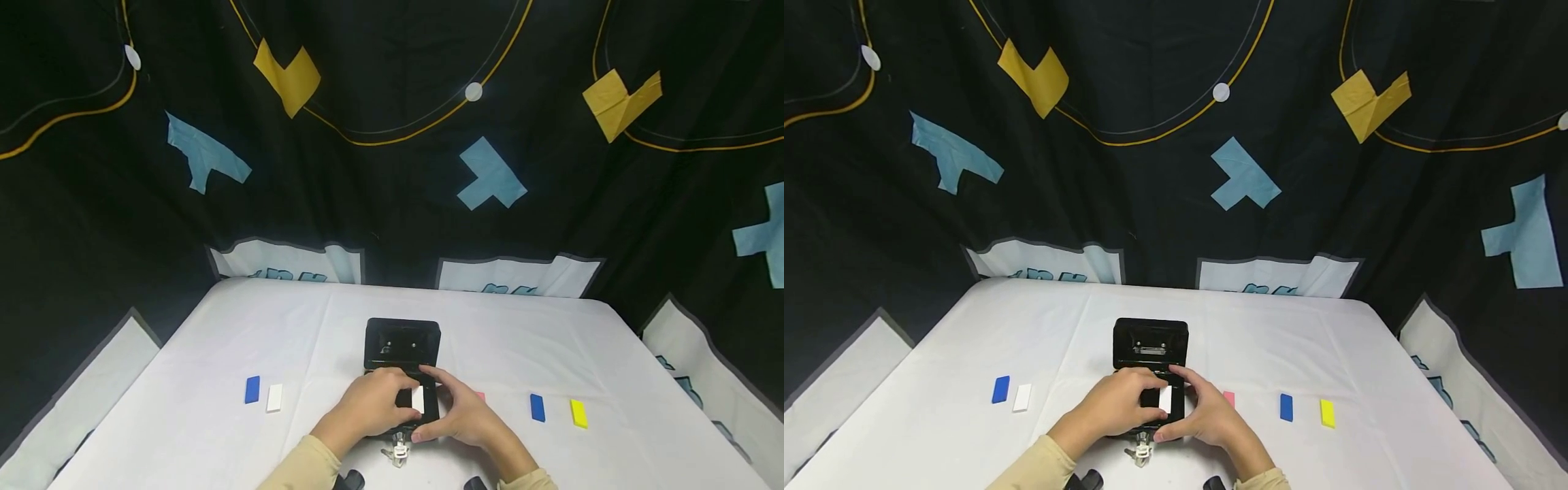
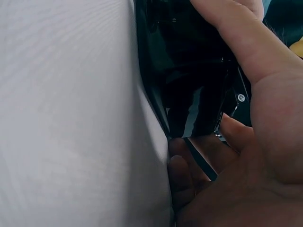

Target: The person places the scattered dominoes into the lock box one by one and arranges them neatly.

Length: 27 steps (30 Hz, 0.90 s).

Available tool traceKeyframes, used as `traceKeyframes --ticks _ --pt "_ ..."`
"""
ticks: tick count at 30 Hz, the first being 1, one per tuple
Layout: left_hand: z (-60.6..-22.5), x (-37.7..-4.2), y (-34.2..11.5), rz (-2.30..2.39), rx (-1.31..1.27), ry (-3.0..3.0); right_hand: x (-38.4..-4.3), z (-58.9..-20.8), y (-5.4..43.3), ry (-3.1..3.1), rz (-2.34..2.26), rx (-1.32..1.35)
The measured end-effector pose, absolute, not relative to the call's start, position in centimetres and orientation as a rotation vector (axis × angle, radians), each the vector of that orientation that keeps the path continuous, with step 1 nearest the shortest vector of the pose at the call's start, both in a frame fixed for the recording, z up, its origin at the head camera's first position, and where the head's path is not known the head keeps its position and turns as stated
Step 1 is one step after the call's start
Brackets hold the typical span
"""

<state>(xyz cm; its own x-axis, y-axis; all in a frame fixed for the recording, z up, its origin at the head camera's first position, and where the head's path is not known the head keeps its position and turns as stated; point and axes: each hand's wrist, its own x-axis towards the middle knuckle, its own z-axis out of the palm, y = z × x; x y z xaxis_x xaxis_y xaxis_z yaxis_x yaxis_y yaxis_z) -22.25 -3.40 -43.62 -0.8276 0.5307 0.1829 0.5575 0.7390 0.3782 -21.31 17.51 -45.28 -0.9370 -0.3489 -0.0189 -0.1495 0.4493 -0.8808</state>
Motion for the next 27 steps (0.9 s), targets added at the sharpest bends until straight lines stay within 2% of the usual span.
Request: traceKeyframes --ticks 27 --pt "-43.7 -22.8 -1.7 -0.669 -0.902 -2.902 -21.3 -45.5 17.6 2.508 -1.484 -0.436"
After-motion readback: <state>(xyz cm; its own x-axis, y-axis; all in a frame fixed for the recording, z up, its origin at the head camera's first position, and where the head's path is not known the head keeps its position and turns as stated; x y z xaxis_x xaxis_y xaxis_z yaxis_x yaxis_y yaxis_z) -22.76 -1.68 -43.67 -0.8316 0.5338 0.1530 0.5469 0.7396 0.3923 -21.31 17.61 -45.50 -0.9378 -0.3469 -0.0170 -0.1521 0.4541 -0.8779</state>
